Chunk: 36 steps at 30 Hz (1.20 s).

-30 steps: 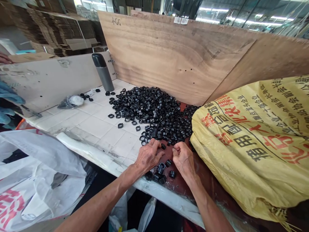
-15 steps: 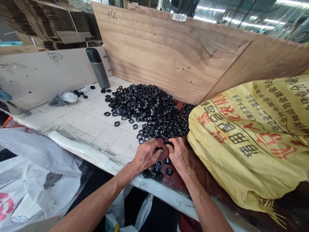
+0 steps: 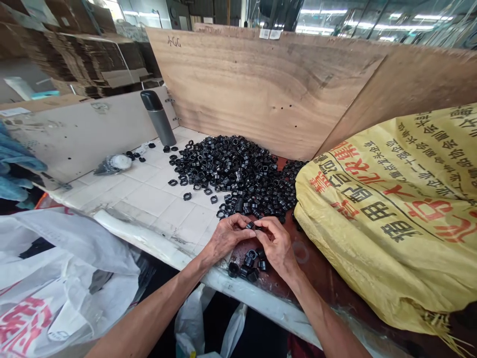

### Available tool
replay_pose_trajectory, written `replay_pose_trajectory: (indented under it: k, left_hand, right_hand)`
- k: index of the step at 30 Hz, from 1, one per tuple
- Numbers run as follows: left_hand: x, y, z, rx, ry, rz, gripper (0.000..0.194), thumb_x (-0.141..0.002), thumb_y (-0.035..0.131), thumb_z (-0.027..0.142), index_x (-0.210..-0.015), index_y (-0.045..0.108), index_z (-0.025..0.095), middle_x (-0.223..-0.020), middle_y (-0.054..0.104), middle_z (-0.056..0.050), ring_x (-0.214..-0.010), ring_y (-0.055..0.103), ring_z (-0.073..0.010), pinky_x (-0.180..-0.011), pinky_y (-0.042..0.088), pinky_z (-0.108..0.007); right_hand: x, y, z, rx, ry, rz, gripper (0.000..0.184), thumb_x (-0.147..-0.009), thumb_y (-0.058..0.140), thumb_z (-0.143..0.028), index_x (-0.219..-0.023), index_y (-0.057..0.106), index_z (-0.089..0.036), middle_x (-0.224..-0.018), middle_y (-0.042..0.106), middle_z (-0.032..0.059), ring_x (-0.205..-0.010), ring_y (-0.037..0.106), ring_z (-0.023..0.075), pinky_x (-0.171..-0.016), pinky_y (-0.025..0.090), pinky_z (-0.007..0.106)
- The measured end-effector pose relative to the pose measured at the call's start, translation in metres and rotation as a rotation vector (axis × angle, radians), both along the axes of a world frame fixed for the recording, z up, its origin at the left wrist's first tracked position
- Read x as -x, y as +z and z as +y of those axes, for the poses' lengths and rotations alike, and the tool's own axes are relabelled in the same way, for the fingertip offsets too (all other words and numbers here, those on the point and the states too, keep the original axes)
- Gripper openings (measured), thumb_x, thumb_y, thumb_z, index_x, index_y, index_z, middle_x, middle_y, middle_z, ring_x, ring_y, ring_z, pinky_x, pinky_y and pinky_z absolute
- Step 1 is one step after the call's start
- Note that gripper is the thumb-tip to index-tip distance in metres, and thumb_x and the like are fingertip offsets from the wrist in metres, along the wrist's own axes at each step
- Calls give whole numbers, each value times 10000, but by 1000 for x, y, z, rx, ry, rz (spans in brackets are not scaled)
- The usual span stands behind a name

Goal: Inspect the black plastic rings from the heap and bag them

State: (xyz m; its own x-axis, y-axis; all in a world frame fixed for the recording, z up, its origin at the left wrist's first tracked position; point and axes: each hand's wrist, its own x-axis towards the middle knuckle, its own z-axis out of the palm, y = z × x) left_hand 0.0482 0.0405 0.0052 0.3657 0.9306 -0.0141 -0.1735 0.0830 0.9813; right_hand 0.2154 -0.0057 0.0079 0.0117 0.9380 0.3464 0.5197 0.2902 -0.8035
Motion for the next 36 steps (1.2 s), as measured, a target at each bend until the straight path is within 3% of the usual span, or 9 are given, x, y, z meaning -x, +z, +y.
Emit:
replay_pose_trajectory:
  k: [3, 5, 9, 15, 18, 24, 31, 36]
  left_hand:
    - [1, 1, 0, -22, -2, -49, 301, -634, 878, 316, -718, 639, 153, -900, 659, -21, -846, 629, -161, -816, 514, -296]
    - [3, 2, 0, -75, -19, -13, 225, -700, 844, 319, -757, 698, 157, -921, 664, -36, -889, 632, -173, -850, 510, -301]
    - [8, 7, 0, -80, -39, -24, 167, -813, 755, 334, -801, 755, 167, -1017, 688, -68, -970, 645, -197, -903, 505, -316]
    - [8, 12, 0, 62, -43, -218, 160, -730, 828, 239, -785, 703, 155, -1009, 746, -60, -962, 676, -190, -930, 500, -320]
    - [6, 10, 0, 111, -48, -290, 251, -688, 857, 194, -869, 684, 172, -960, 753, -35, -886, 686, -164, -863, 518, -299]
    - [6, 7, 0, 100, -71, -189, 312, -690, 854, 217, -969, 732, 149, -989, 742, -55, -908, 677, -174, -885, 516, -301]
    - [3, 9, -4, 105, -70, -154, 300, -678, 863, 230, -938, 731, 158, -985, 746, -32, -877, 687, -167, -852, 543, -288]
    - [2, 8, -5, 111, -58, -175, 291, -672, 865, 226, -920, 726, 167, -962, 748, -18, -853, 690, -156, -847, 548, -281]
  right_hand:
    - [0, 5, 0, -19, 38, 42, 209, -936, 544, -202, -1068, 701, -245, -1096, 660, 64, -1066, 625, 213, -920, 524, 339]
    - [1, 6, -1, -19, 42, 67, 212, -936, 555, -217, -1090, 697, -246, -1102, 670, 64, -1074, 630, 216, -937, 521, 347]
    - [0, 3, -2, 32, -9, 183, 233, -904, 628, -260, -1135, 627, -231, -1068, 674, 61, -931, 676, 194, -796, 575, 307]
    - [-3, 5, -1, -107, 1, 65, 175, -923, 608, -240, -1072, 700, -249, -1095, 659, 62, -1046, 639, 217, -920, 531, 352]
    - [-1, 6, -2, -89, -1, 100, 223, -915, 628, -233, -1135, 656, -253, -1059, 682, 50, -966, 663, 203, -860, 548, 335]
    - [0, 8, -1, -137, 19, 49, 75, -928, 623, -227, -976, 679, -240, -997, 692, 40, -989, 652, 205, -905, 521, 344]
    - [-2, -1, -2, -111, -49, 1, 226, -933, 635, -283, -1151, 625, -223, -985, 706, 55, -870, 688, 190, -795, 561, 302]
    - [-2, 2, -4, -131, 24, -90, 145, -975, 543, -244, -1093, 624, -222, -975, 706, 55, -882, 685, 197, -821, 534, 311]
